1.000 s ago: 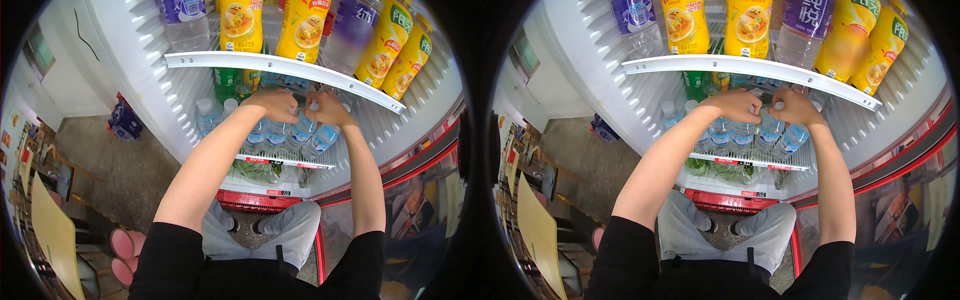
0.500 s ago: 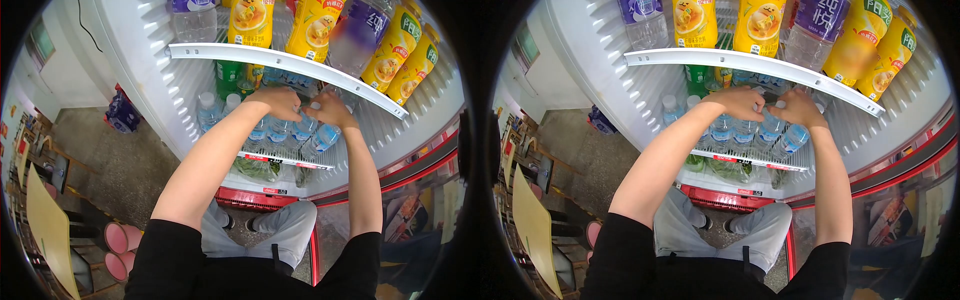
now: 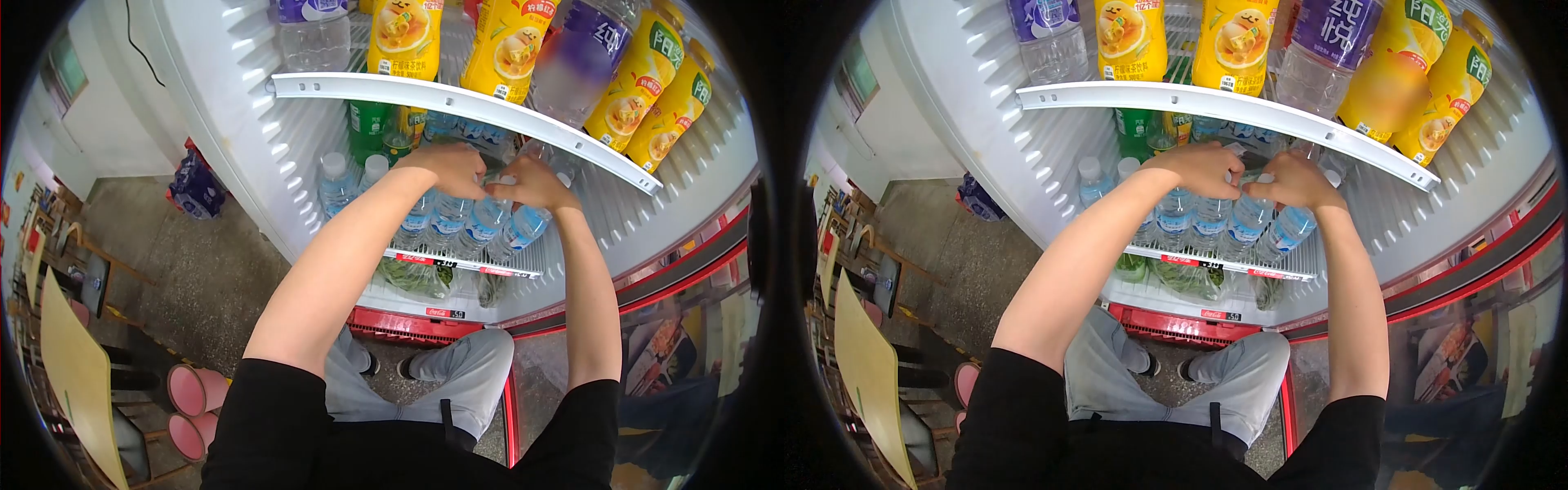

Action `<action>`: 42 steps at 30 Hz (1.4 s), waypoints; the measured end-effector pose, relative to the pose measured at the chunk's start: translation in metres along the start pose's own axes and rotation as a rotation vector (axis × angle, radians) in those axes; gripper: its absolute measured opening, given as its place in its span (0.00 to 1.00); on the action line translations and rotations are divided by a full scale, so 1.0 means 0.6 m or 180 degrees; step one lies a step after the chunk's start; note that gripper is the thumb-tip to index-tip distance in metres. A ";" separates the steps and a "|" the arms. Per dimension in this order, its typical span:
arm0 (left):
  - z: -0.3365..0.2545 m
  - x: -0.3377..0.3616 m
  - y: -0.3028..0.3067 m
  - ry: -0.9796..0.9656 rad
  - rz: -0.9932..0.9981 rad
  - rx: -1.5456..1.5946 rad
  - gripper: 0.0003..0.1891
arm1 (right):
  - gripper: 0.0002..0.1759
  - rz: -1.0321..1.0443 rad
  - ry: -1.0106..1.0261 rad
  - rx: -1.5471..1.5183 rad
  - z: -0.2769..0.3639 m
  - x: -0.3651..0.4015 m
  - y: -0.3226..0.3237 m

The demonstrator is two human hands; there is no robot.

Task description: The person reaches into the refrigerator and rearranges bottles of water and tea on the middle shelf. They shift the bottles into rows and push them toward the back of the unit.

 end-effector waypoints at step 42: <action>-0.005 -0.005 -0.001 -0.0249 -0.0075 -0.0210 0.18 | 0.47 0.0039 -0.0150 0.0100 -0.007 -0.014 -0.007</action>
Point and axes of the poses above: each hand's wrist, its own x-axis away from the middle knuckle, its own y-axis out of the back of the hand, z = x × y, the point moved 5 cm from there along -x, towards the middle knuckle, and after that the axes turned 14 degrees about -y, right-handed, at the moved point
